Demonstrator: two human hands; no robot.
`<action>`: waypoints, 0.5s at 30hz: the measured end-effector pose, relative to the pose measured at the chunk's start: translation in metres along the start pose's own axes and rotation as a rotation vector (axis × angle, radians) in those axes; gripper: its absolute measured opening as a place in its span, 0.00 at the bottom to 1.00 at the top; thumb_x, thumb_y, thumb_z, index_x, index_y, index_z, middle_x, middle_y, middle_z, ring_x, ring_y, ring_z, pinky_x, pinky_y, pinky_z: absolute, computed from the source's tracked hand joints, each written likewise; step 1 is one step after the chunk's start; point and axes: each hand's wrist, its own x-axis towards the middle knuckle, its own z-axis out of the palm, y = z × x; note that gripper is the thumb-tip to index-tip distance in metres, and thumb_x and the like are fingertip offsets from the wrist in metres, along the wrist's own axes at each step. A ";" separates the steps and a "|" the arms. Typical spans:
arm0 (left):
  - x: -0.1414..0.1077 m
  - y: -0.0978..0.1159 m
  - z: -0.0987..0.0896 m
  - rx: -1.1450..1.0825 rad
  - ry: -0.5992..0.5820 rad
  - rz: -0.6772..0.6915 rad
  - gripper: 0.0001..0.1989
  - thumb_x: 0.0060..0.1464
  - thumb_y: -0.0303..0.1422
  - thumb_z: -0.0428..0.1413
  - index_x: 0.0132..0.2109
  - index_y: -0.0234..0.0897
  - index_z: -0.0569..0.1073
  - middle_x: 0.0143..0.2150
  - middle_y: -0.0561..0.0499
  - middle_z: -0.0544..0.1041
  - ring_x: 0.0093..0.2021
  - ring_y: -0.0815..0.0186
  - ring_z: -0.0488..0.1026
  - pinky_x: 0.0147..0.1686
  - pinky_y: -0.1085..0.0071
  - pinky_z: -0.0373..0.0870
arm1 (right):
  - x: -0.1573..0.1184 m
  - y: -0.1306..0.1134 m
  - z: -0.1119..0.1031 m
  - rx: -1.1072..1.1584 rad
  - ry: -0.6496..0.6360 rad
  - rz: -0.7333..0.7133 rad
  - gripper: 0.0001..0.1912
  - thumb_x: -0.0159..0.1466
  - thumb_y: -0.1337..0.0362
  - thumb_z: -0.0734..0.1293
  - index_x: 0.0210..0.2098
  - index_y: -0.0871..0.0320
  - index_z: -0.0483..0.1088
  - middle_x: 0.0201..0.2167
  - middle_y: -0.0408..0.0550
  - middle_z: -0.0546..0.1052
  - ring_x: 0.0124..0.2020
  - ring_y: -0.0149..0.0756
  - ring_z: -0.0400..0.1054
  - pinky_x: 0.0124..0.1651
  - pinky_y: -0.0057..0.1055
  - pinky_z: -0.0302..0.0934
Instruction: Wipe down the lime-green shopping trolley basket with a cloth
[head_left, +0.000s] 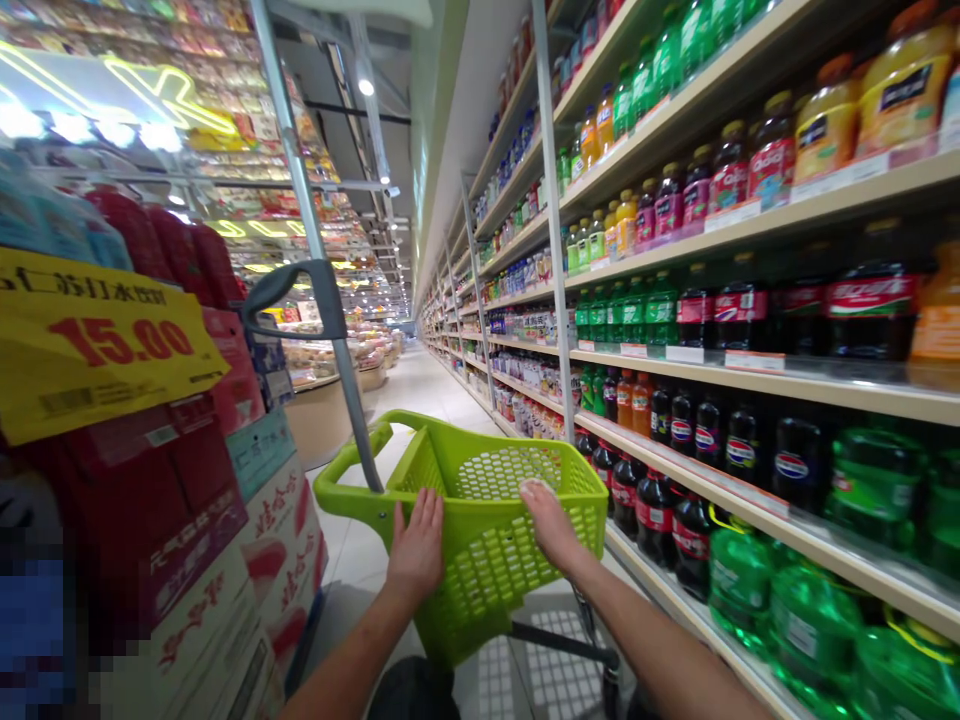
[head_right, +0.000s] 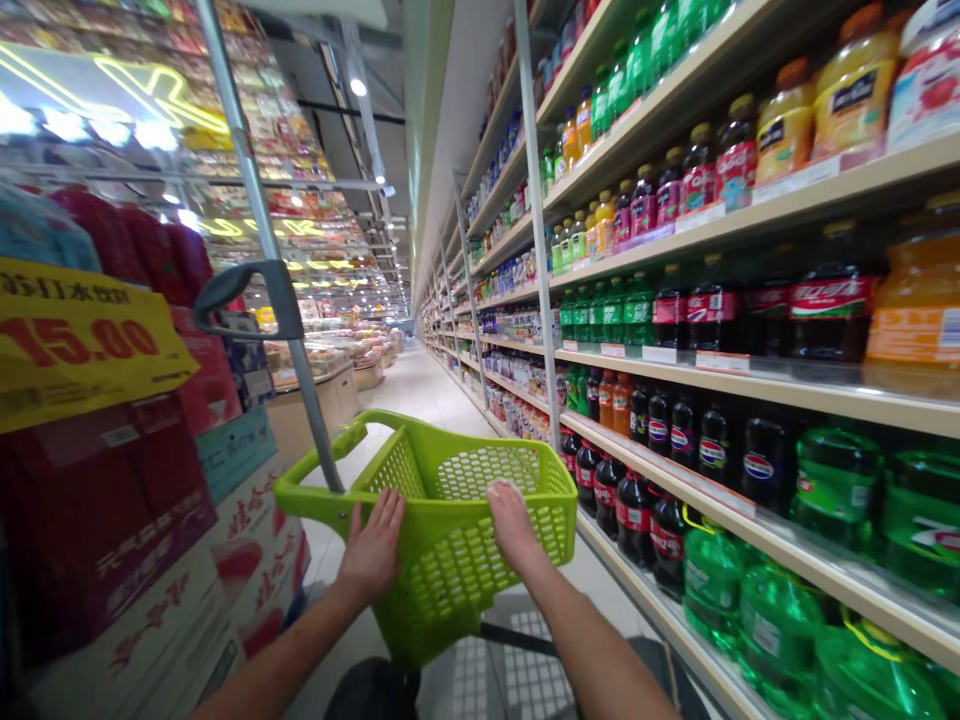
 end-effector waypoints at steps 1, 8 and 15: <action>0.000 -0.001 0.000 0.001 0.007 0.001 0.37 0.42 0.28 0.44 0.62 0.26 0.48 0.65 0.43 0.44 0.65 0.57 0.38 0.59 0.47 0.33 | 0.003 -0.012 0.006 0.023 -0.014 -0.076 0.30 0.50 0.81 0.56 0.51 0.61 0.65 0.54 0.52 0.65 0.57 0.36 0.55 0.59 0.36 0.49; -0.003 0.001 -0.005 -0.019 -0.022 0.011 0.37 0.42 0.29 0.44 0.62 0.26 0.47 0.65 0.43 0.44 0.65 0.57 0.36 0.59 0.48 0.33 | -0.009 0.042 -0.028 0.006 0.033 0.158 0.22 0.56 0.77 0.53 0.46 0.61 0.68 0.49 0.56 0.70 0.54 0.40 0.60 0.57 0.40 0.51; -0.003 0.007 -0.013 -0.023 -0.070 0.008 0.39 0.41 0.31 0.45 0.62 0.26 0.47 0.65 0.42 0.42 0.65 0.55 0.35 0.59 0.48 0.34 | 0.014 -0.052 0.022 0.101 0.044 -0.067 0.29 0.51 0.82 0.55 0.51 0.62 0.64 0.54 0.54 0.66 0.57 0.37 0.55 0.59 0.37 0.50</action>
